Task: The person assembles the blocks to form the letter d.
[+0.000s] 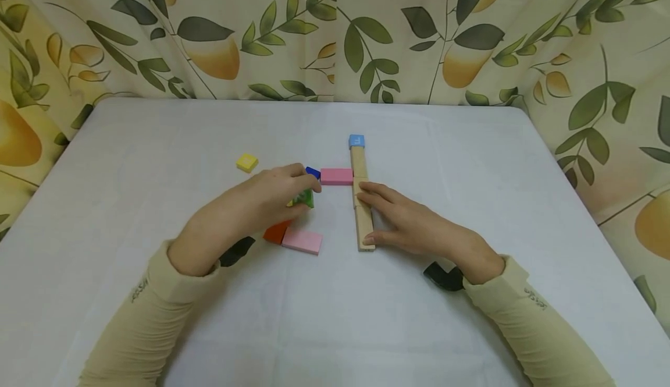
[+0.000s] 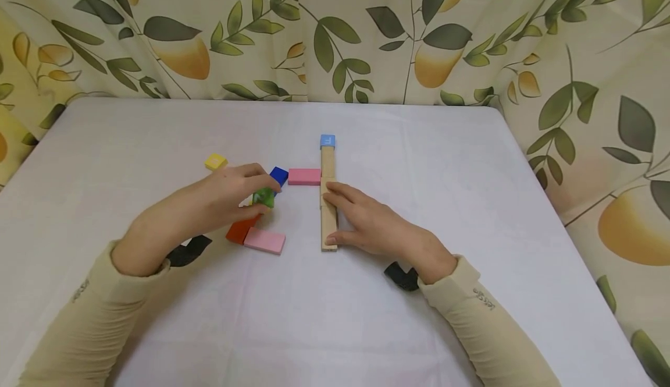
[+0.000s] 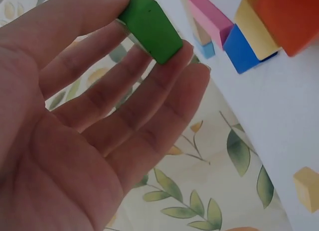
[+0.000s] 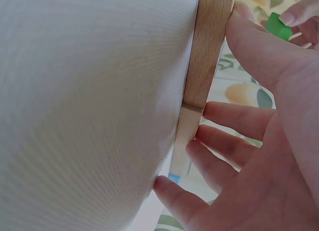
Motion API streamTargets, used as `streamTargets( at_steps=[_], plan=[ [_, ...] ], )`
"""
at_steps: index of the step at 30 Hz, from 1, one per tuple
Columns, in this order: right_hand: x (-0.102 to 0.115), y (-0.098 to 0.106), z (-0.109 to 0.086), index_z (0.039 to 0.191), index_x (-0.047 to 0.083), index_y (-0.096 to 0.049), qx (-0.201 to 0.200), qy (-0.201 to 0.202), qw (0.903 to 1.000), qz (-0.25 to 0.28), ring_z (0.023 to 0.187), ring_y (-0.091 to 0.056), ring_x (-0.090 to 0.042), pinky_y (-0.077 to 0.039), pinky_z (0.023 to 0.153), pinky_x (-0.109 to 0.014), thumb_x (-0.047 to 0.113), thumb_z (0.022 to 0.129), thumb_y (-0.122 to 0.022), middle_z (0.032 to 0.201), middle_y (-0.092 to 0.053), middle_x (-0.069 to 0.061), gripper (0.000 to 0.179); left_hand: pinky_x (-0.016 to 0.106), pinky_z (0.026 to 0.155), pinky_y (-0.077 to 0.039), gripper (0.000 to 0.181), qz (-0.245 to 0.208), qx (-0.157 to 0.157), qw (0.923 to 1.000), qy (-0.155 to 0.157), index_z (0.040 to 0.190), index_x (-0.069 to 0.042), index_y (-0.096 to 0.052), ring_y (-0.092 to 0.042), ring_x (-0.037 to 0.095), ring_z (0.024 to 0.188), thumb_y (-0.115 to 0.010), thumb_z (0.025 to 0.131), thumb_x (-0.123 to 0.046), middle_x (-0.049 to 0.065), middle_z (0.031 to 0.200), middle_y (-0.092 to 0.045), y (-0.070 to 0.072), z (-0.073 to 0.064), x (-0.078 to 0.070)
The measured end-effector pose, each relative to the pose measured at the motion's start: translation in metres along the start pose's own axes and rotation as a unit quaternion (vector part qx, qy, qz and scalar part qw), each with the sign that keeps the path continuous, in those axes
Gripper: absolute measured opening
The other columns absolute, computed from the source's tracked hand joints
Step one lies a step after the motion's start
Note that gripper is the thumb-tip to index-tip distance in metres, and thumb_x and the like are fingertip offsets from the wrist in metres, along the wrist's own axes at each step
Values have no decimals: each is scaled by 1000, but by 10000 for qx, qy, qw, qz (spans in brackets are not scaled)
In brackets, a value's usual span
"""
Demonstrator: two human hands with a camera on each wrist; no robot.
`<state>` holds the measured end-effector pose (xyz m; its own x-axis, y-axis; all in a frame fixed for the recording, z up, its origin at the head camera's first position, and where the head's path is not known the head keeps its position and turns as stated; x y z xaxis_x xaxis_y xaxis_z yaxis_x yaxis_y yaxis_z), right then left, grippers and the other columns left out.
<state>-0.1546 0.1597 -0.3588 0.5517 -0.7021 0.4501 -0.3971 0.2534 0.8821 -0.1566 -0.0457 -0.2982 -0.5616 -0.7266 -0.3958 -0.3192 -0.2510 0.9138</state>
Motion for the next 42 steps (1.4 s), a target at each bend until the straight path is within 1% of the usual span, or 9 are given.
streamTargets(
  at_steps=[8,11,14,20,27,29,34,36,42],
  plan=[
    [-1,0,0,153,7,-35,25,-19,10000,7,148,-31,-32,-38,114,-51,40,88,-73,163,-23,-9,82,34,95,-55,39,-30,433,9990,-84,132,-10,-59,-63,22,108,-67,95,-18,10,127,-61,-13,6,-11],
    [-1,0,0,153,7,-35,35,-45,10000,33,148,-30,-32,-38,114,-51,40,88,-73,164,-22,-9,82,33,95,-55,39,-25,597,9982,-92,133,-10,-59,-62,21,107,-66,96,-20,9,129,-61,-19,8,-15],
    [-1,0,1,153,7,-35,34,-58,10000,65,148,-30,-32,-37,114,-51,40,88,-73,164,-22,-8,82,31,92,-56,39,26,725,9972,-170,132,-9,-60,-62,19,103,-66,95,-19,8,126,-62,-24,11,-19],
    [-1,0,1,153,8,-35,32,-68,10000,59,149,-30,-32,-37,114,-51,40,88,-74,163,-23,-9,82,30,93,-56,39,19,954,9951,-255,132,-11,-60,-63,18,103,-67,94,-19,8,124,-64,-33,14,-25],
    [-1,0,1,153,7,-35,30,-56,10000,59,149,-29,-32,-37,114,-51,39,87,-74,163,-23,-9,82,30,91,-55,34,145,876,9924,-851,122,-8,-63,-66,18,103,-72,92,-21,8,118,-67,-43,12,-33],
    [-1,1,1,153,7,-35,25,-46,10000,54,149,-29,-32,-37,115,-52,39,88,-74,163,-23,-9,82,30,93,-55,34,134,961,9917,-848,122,-9,-64,-66,19,105,-72,92,-22,8,119,-67,-48,12,-35],
    [-1,0,1,153,7,-35,56,-68,9999,86,150,-27,-32,-36,115,-52,39,88,-73,164,-22,-9,82,30,93,-54,37,170,1255,9901,-607,124,-13,-64,-65,16,104,-73,91,-26,5,121,-66,-57,15,-35],
    [-1,0,1,153,7,-35,74,-76,9999,99,150,-27,-32,-36,115,-52,39,88,-73,164,-22,-9,82,29,93,-54,37,231,1258,9900,-596,123,-15,-65,-64,14,101,-74,90,-26,3,119,-66,-60,15,-34],
    [-2,0,2,153,8,-35,63,-53,9999,77,150,-27,-32,-36,115,-51,39,88,-74,164,-22,-9,82,28,91,-53,35,438,1151,9895,-760,120,-14,-66,-61,13,97,-76,88,-26,1,114,-66,-63,15,-35]
  ],
)
Point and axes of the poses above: each hand's wrist, its own z-axis towards the middle knuckle, its own y-axis out of the back of the hand, x = y × z, the point moved 6 cm from there along z, towards the middle knuckle
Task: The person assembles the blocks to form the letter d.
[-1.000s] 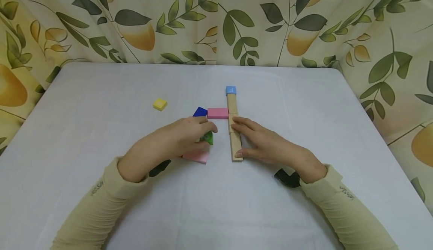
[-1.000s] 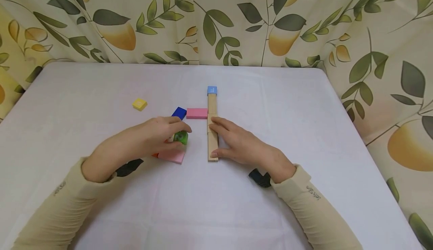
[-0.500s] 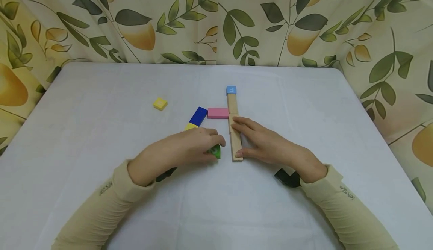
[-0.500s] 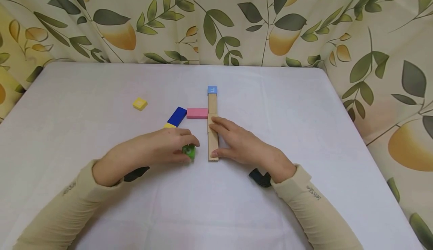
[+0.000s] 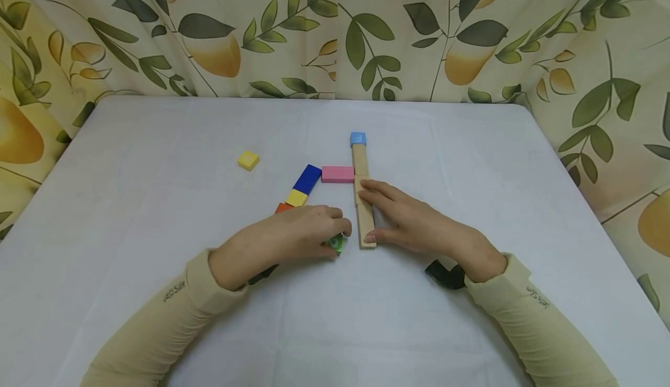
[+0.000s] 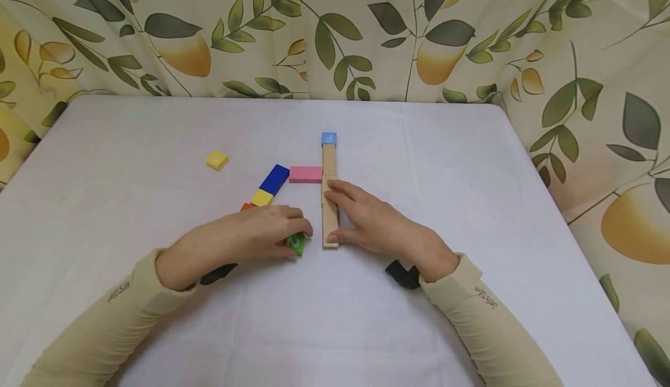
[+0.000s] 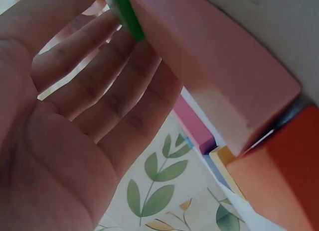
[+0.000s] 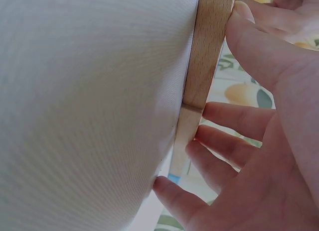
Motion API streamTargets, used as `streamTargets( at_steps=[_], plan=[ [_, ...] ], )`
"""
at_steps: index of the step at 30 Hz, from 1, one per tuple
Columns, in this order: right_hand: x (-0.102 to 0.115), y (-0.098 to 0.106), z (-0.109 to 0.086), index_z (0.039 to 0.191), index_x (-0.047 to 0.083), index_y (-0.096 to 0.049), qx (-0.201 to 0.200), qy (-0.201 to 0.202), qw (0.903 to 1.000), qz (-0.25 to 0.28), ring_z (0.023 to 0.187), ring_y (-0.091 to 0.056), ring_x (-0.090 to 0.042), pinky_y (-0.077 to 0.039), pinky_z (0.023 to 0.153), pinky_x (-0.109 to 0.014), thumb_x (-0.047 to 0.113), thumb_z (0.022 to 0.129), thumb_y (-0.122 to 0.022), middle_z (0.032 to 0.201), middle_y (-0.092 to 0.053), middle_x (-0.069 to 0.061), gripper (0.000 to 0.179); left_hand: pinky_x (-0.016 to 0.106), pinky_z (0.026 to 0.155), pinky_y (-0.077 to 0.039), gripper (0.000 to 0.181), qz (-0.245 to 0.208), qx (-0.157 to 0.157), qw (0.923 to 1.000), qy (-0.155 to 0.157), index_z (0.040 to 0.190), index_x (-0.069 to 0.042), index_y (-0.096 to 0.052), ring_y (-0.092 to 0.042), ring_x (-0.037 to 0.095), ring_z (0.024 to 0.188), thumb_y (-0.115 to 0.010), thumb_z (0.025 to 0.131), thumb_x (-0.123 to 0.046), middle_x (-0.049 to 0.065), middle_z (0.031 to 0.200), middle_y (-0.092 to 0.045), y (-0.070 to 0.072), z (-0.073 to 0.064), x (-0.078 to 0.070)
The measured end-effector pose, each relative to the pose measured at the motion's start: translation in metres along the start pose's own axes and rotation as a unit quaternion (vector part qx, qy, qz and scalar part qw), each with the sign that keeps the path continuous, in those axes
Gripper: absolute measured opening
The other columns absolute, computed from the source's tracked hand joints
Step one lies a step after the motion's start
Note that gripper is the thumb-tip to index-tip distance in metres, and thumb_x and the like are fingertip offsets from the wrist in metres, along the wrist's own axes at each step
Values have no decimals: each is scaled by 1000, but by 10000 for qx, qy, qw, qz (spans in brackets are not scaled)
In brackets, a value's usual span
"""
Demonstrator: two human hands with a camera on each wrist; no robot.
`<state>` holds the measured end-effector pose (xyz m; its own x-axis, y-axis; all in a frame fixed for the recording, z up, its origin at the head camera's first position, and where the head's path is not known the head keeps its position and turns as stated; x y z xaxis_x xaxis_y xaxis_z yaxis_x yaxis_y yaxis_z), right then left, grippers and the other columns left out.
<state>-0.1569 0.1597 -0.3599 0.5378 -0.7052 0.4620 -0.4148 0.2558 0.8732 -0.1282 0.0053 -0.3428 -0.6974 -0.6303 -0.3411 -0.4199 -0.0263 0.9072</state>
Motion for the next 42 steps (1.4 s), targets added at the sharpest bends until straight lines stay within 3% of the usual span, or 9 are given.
streamTargets(
  at_steps=[9,18,32,42],
  plan=[
    [0,0,0,152,6,-36,-31,67,10000,-27,149,-30,-32,-38,114,-51,38,89,-73,163,-23,-10,81,25,85,-54,33,178,-111,9997,110,118,-14,-67,-60,13,93,-76,88,-26,2,107,-65,0,1,2],
    [1,0,0,152,6,-36,-63,105,9999,-37,148,-30,-32,-37,115,-51,37,88,-74,163,-24,-9,80,26,86,-54,36,37,-102,9997,198,117,-14,-66,-60,14,96,-80,84,-18,3,109,-64,2,-3,6],
    [1,0,0,153,7,-35,-5,33,10000,-20,149,-29,-32,-36,115,-51,37,88,-74,164,-22,-10,82,24,83,-55,41,231,-149,9993,264,118,-10,-66,-60,13,91,-80,84,-26,4,105,-64,2,0,8],
    [1,0,-1,153,7,-35,-29,49,10000,-73,149,-28,-33,-37,115,-52,41,88,-73,163,-23,-10,83,29,88,-56,37,-5,-207,9983,545,125,-12,-64,-63,16,98,-71,92,-26,6,116,-63,15,-4,20]
  ],
)
Point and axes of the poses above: each hand's wrist, its own z-axis towards the middle knuckle, its own y-axis out of the back of the hand, x = y × z, the point moved 6 cm from there along z, towards the middle knuckle
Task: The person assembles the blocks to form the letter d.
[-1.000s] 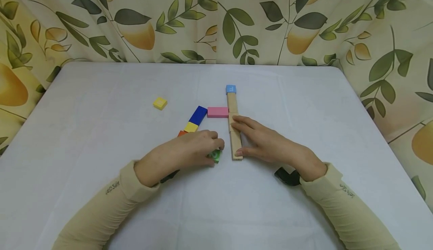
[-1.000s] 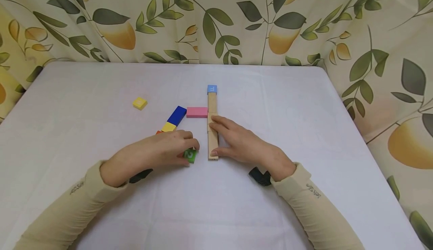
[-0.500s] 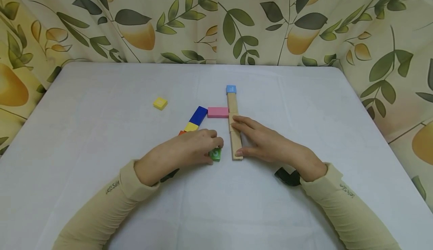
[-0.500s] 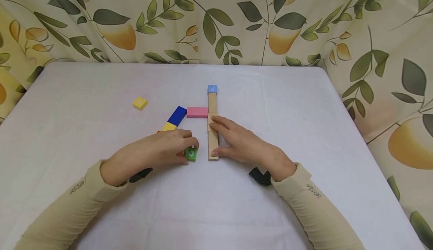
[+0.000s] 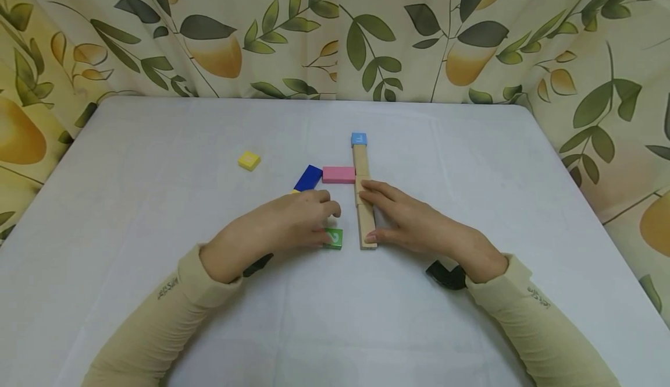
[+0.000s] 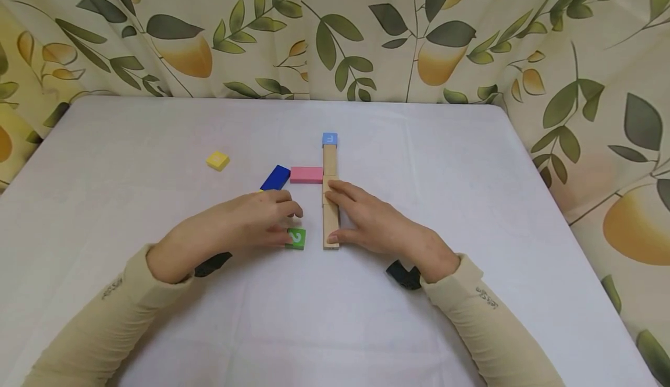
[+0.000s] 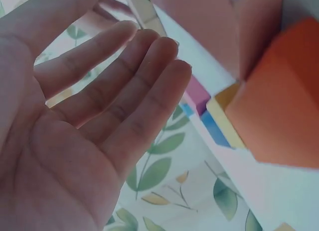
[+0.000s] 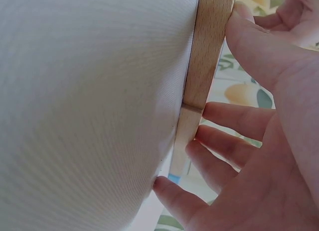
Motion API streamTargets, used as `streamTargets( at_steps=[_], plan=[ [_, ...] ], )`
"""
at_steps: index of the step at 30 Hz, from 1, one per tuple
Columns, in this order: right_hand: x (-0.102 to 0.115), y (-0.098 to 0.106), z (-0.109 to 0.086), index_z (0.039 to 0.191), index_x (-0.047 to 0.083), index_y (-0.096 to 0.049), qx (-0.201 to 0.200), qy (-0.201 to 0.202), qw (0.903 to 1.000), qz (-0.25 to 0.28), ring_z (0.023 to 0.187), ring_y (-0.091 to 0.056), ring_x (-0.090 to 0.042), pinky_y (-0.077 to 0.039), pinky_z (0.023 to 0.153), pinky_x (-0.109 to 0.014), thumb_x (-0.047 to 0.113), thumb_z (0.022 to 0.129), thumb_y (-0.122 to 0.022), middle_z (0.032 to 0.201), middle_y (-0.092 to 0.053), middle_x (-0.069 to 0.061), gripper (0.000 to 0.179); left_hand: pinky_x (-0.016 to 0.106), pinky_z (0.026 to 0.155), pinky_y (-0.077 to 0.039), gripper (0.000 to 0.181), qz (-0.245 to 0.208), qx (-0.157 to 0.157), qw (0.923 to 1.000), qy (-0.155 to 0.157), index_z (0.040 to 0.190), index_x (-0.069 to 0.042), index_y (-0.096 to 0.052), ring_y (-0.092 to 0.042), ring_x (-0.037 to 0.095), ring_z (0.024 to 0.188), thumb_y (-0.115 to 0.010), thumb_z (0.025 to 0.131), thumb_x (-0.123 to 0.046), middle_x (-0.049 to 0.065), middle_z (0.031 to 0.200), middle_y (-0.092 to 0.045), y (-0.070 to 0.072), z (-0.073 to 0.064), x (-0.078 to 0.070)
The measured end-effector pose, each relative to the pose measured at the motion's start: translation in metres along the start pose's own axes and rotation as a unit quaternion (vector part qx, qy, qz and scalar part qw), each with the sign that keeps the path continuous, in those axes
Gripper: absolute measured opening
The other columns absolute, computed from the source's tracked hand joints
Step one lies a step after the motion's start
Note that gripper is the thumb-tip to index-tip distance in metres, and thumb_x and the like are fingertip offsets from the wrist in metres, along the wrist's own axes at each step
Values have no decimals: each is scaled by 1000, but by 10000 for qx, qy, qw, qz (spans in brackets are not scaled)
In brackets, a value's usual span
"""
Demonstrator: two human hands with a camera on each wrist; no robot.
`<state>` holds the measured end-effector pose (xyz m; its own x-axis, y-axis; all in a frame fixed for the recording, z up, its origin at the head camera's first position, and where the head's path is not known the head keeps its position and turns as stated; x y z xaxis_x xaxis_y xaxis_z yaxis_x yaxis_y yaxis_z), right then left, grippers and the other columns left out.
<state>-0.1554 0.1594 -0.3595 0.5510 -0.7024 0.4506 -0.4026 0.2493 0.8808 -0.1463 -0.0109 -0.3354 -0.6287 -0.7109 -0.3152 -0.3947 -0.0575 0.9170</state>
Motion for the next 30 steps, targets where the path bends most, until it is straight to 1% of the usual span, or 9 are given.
streamTargets(
  at_steps=[2,5,8,12,18,21,24,27,30],
  plan=[
    [0,0,-1,153,7,-35,-16,18,10000,2,149,-29,-34,-37,114,-52,41,88,-72,163,-23,-11,83,32,93,-55,36,-88,9,9999,111,128,-13,-62,-63,18,104,-68,94,-26,7,122,-62,3,0,5],
    [-1,0,-1,153,7,-34,-7,-13,10000,10,149,-29,-33,-37,115,-52,41,88,-73,163,-23,-10,83,35,101,-52,36,-245,-100,9992,315,130,-12,-61,-61,20,113,-63,97,-26,8,128,-60,10,-2,15],
    [0,0,-1,153,7,-34,-7,-16,10000,-7,149,-29,-33,-37,115,-51,40,87,-73,163,-23,-10,83,35,99,-53,35,-387,-379,9975,451,128,-10,-62,-61,21,111,-63,98,-27,9,125,-61,19,-6,28],
    [1,-1,-1,153,7,-34,0,-27,10000,-41,149,-30,-32,-37,115,-51,41,87,-73,163,-23,-10,84,36,94,-56,35,-577,-769,9929,695,126,-7,-62,-62,23,109,-66,97,-25,10,122,-61,29,-13,49],
    [1,0,-1,154,8,-34,46,-86,9999,-37,149,-29,-30,-35,117,-48,40,88,-73,164,-22,-8,83,42,98,-53,32,-783,-1363,9807,1164,126,-5,-62,-58,28,114,-64,97,-18,12,123,-61,39,-23,84],
    [1,0,-1,154,8,-33,46,-85,9999,-42,150,-28,-30,-35,117,-48,40,88,-73,164,-22,-8,83,44,98,-52,30,-717,-1642,9740,1384,124,-3,-62,-57,30,111,-65,96,-14,16,120,-61,40,-25,101],
    [2,1,-1,154,8,-33,31,-71,10000,-44,150,-28,-30,-35,117,-49,40,88,-73,164,-22,-8,83,46,99,-51,30,-721,-1819,9687,1530,124,1,-61,-57,33,111,-63,96,-10,20,120,-60,39,-27,116],
    [2,1,-1,154,8,-34,6,-51,10000,-36,149,-29,-30,-35,116,-49,40,88,-73,164,-23,-8,83,48,101,-49,33,-834,-1931,9627,1703,126,2,-60,-56,35,114,-61,96,-9,22,124,-57,36,-28,126],
    [2,1,-1,154,8,-34,13,-61,10000,-31,149,-29,-30,-35,117,-48,40,88,-73,163,-23,-8,83,50,105,-47,35,-979,-1965,9547,2010,129,0,-59,-51,37,120,-61,95,-11,23,131,-52,34,-29,134]
  ],
)
Point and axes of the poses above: each hand's wrist, its own z-axis towards the middle knuckle, its own y-axis out of the back of the hand, x = y × z, the point moved 6 cm from there along z, towards the middle knuckle
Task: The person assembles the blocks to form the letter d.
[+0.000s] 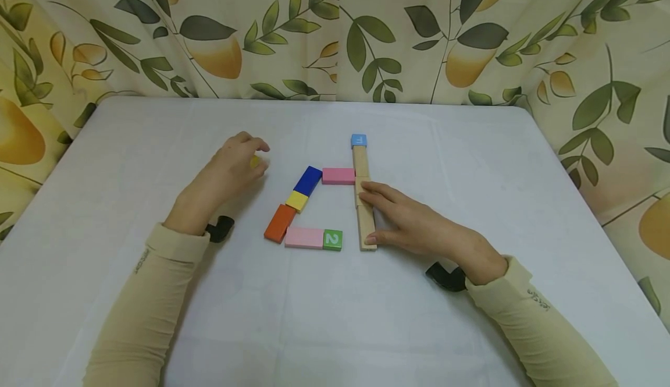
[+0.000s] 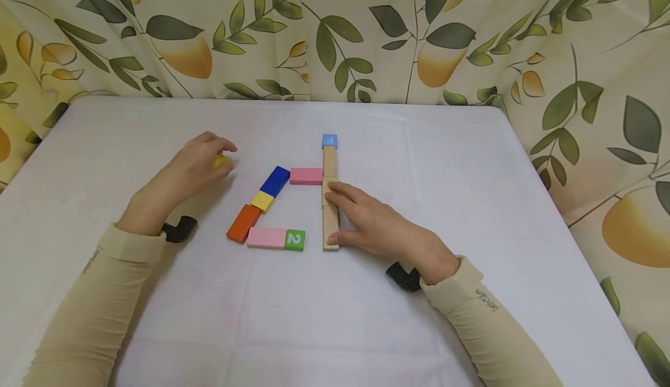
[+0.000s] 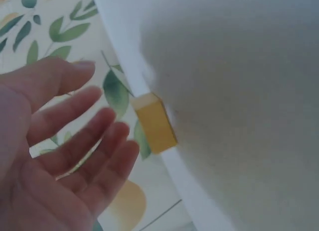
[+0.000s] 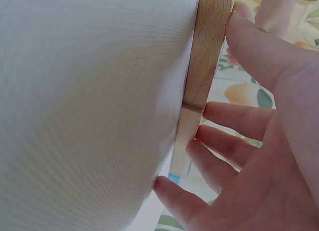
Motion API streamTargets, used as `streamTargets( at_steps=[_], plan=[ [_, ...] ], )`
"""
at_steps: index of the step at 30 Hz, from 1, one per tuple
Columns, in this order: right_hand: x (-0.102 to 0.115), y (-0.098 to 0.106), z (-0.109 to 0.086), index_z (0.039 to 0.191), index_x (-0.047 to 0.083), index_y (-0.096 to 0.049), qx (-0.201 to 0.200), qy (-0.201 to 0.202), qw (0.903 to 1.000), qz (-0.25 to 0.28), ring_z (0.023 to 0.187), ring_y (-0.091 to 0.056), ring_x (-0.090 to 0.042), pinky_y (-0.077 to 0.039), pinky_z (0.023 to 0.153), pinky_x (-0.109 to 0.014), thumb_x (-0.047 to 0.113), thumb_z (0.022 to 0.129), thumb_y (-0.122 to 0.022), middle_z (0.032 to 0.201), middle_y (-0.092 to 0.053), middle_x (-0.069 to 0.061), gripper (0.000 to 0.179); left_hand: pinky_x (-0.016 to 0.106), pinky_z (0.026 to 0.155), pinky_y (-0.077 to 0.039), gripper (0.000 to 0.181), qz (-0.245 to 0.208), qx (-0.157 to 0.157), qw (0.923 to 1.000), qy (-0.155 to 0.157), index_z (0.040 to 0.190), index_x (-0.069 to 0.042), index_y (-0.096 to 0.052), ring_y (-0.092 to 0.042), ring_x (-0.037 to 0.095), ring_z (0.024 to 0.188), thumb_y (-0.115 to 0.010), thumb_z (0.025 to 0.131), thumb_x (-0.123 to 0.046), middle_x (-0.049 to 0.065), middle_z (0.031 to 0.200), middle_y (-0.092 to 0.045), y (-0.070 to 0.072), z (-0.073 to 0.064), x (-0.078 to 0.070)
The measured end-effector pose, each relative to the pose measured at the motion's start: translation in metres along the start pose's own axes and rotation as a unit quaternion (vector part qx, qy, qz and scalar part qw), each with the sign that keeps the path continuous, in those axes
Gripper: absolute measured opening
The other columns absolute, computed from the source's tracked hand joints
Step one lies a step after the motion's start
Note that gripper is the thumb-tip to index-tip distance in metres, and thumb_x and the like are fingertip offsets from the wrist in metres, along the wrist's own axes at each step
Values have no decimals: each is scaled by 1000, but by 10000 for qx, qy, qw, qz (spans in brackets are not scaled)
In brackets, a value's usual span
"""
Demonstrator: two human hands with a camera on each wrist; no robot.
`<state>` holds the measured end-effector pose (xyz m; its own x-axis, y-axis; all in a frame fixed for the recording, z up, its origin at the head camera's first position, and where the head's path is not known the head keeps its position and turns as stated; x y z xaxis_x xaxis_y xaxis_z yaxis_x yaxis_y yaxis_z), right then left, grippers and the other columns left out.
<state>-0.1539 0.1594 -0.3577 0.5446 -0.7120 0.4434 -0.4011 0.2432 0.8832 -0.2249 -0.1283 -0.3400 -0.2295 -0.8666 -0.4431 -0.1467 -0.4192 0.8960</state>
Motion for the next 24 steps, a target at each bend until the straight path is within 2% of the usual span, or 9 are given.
streamTargets(
  at_steps=[4,8,13,24],
  plan=[
    [0,0,0,153,8,-34,-28,25,10000,-18,149,-29,-31,-36,116,-49,39,88,-73,163,-23,-8,82,51,106,-46,38,72,-25,9997,214,129,3,-58,-47,41,123,-65,94,-11,26,135,-49,1,1,7],
    [0,-1,1,153,7,-35,-65,69,9999,-34,148,-30,-33,-36,115,-51,39,87,-74,163,-24,-10,83,50,103,-48,40,118,63,9995,290,128,7,-56,-51,41,118,-66,95,-12,30,133,-50,1,1,12],
    [0,-1,1,152,6,-36,-70,94,9999,-36,148,-30,-33,-36,115,-51,38,87,-74,163,-24,-11,82,49,101,-49,39,9,224,9987,449,128,6,-57,-53,37,111,-65,95,-12,28,128,-53,-2,2,16],
    [-1,-1,2,152,6,-36,-54,96,9999,-101,149,-30,-32,-36,115,-51,39,88,-74,163,-24,-11,82,47,98,-50,23,-6,288,9993,227,112,1,-63,-54,34,106,-70,90,-5,23,117,-62,-5,2,12]
  ],
)
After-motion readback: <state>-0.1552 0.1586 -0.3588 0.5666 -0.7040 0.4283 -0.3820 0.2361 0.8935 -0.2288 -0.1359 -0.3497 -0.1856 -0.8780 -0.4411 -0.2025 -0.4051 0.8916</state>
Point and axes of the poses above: each hand's wrist, its own z-axis towards the middle knuckle, its own y-axis out of the back of the hand, x = y × z, the point moved 6 cm from there along z, towards the middle knuckle
